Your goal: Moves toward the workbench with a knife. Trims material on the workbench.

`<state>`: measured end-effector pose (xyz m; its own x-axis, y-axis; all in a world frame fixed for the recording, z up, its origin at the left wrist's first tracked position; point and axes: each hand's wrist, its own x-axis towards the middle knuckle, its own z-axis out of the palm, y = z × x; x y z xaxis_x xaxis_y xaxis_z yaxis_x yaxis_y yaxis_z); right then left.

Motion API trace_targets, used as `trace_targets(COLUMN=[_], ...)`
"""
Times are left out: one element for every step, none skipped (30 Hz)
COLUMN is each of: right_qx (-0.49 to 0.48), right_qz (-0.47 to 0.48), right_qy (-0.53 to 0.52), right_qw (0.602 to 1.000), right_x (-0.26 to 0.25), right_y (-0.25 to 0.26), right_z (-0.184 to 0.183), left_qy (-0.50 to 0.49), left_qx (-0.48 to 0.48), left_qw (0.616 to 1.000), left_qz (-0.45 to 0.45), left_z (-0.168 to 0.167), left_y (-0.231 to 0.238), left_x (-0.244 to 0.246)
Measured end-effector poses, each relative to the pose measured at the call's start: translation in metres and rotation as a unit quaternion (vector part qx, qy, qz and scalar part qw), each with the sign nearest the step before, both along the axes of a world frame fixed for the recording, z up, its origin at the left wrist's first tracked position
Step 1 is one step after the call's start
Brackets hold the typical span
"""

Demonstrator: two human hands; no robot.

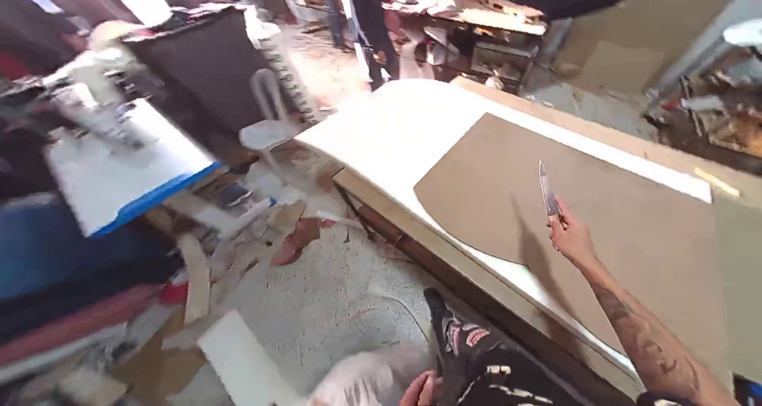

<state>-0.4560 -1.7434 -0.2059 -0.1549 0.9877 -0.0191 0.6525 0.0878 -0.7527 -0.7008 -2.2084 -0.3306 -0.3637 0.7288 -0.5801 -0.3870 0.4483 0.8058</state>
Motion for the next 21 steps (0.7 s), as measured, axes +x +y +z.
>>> trace_targets(right_qx=[-0.001,-0.017,-0.044,-0.078,-0.109,-0.137,-0.153,-0.157,-0.149,-0.132,-0.109,-0.083,-0.064,-0.053,-0.047,-0.043,-0.037,-0.032,-0.030,-0.037,-0.052], right_qz=[-0.006,-0.009,-0.010,-0.013,-0.019,-0.028,-0.043,-0.060,-0.077,-0.095,-0.113,-0.130,-0.146,-0.158,-0.170,-0.180,-0.189,-0.200,-0.214,-0.229,-0.245], right_qy=[-0.008,-0.013,-0.010,0.000,0.019,0.044,0.067,0.081,0.084,0.081,0.075,0.061,0.040,0.021,0.004,-0.006,-0.012,-0.020,-0.028,-0.037,-0.060], right_qw=[1.000,1.000,0.999,0.997,0.994,0.989,0.985,0.982,0.982,0.983,0.985,0.986,0.986,0.986,0.984,0.983,0.981,0.979,0.976,0.972,0.966], right_x=[-0.007,-0.015,-0.027,-0.043,-0.062,-0.084,-0.109,-0.134,-0.161,-0.189,-0.216,-0.244,-0.270,-0.295,-0.318,-0.340,-0.359,-0.374,-0.385,-0.396,-0.406], right_y=[0.020,0.031,0.041,0.053,0.068,0.083,0.099,0.116,0.138,0.165,0.195,0.229,0.263,0.299,0.333,0.364,0.395,0.425,0.448,0.466,0.482], right_z=[-0.005,-0.012,-0.015,-0.014,-0.014,-0.017,-0.022,-0.029,-0.035,-0.041,-0.046,-0.049,-0.050,-0.051,-0.053,-0.057,-0.062,-0.069,-0.077,-0.086,-0.095], left_qy=[0.033,0.088,0.159,0.230,0.295,0.351,0.395,0.429,0.455,0.485,0.520,0.559,0.595,0.626,0.650,0.668,0.683,0.693,0.696,0.694,0.690], left_qx=[-0.002,-0.008,-0.016,-0.019,-0.007,0.011,0.026,0.031,0.021,0.007,0.000,-0.004,-0.003,0.007,0.018,0.030,0.048,0.062,0.073,0.078,0.078], left_qw=[0.999,0.992,0.973,0.941,0.903,0.865,0.834,0.812,0.799,0.789,0.776,0.756,0.733,0.707,0.681,0.657,0.641,0.632,0.629,0.630,0.635], left_qz=[-0.037,-0.093,-0.168,-0.247,-0.312,-0.358,-0.383,-0.394,-0.392,-0.377,-0.357,-0.340,-0.329,-0.329,-0.338,-0.348,-0.347,-0.342,-0.338,-0.339,-0.340], left_z=[0.001,0.009,0.023,0.043,0.063,0.083,0.100,0.112,0.118,0.114,0.103,0.086,0.065,0.038,0.012,-0.012,-0.030,-0.040,-0.045,-0.048,-0.050], left_y=[0.049,0.092,0.139,0.190,0.243,0.293,0.342,0.388,0.435,0.478,0.519,0.558,0.589,0.616,0.635,0.648,0.658,0.665,0.668,0.666,0.660], left_x=[-0.030,-0.062,-0.095,-0.129,-0.164,-0.198,-0.232,-0.263,-0.293,-0.323,-0.354,-0.383,-0.411,-0.437,-0.458,-0.475,-0.487,-0.493,-0.496,-0.499,-0.501])
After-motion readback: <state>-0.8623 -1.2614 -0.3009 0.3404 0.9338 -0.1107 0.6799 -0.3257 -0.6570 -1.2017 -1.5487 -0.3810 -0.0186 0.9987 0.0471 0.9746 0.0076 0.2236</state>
